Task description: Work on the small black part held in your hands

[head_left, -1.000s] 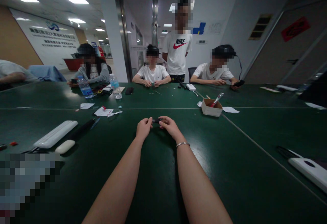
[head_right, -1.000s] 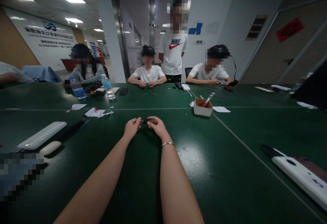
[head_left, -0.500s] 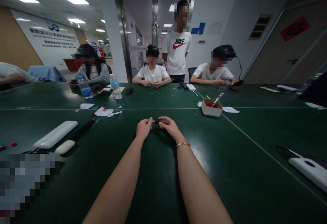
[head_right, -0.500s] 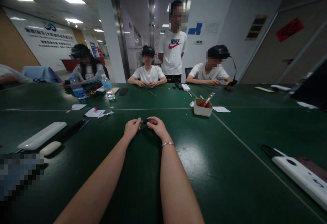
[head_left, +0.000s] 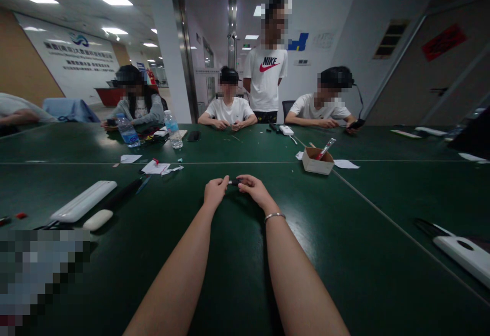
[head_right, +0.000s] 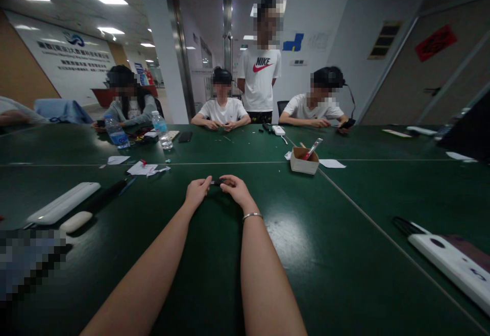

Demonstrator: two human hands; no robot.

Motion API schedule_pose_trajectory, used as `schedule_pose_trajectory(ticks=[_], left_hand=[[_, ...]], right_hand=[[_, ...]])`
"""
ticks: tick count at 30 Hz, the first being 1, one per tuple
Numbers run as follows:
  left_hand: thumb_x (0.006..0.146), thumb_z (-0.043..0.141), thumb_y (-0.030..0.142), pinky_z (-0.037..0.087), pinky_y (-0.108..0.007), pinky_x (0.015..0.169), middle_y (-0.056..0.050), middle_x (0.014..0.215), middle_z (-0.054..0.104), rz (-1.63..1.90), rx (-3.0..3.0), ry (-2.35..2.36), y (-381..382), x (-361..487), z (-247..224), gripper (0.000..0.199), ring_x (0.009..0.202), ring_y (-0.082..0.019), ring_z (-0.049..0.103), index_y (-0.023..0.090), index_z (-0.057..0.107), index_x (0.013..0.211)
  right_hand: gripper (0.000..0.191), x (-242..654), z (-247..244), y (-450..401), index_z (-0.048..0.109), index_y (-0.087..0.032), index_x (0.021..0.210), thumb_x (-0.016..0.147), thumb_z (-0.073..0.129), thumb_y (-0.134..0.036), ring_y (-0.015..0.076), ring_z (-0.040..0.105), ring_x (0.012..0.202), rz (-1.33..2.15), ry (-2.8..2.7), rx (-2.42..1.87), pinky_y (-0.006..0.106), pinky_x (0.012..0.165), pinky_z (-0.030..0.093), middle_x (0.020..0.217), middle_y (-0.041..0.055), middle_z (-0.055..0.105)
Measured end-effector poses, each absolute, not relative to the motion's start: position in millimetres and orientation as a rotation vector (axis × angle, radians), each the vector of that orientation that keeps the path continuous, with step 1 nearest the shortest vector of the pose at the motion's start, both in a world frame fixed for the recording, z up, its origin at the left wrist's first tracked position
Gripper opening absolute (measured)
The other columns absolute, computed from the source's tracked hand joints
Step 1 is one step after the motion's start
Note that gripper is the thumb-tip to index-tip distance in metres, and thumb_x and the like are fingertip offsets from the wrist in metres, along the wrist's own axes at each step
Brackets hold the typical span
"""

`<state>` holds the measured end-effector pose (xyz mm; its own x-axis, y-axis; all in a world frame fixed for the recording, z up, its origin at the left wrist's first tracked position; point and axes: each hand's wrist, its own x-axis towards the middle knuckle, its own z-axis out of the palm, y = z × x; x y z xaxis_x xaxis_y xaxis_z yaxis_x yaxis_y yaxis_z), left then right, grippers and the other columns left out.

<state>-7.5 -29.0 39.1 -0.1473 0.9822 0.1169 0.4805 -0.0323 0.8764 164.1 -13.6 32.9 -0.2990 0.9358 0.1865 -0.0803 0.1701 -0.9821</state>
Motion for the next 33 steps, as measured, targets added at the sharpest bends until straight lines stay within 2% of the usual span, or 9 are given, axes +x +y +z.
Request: schedule_pose_trajectory(ticks=[26,33], left_hand=[[0.078,0.047,0.057,0.034,-0.026,0.052,0.001,0.047,0.051,1.109,1.443,1.653,-23.9,-9.9,39.3,0.046,0.046,-0.013,0.045,0.019,0.054,0.053],[0.079,0.044,0.057,0.034,-0.026,0.054,0.001,0.043,0.05,1.12,1.471,1.697,-23.5,-8.5,37.8,0.048,0.046,-0.014,0.047,0.02,0.053,0.049]], right_hand=[[0.035,166.0,34.6,-14.9,0.065,-0.021,0.1,0.066,0.07,-0.023,0.0115,0.056,0.067,1.292,-1.489,-0.878,0.026,0.065,0.045,0.079,-0.0003,0.061],[0.037,165.1,33.0,-14.0,0.065,-0.021,0.1,0.065,0.073,-0.027,0.0119,0.056,0.066,1.296,-1.468,-0.861,0.026,0.063,0.045,0.078,-0.0005,0.061]])
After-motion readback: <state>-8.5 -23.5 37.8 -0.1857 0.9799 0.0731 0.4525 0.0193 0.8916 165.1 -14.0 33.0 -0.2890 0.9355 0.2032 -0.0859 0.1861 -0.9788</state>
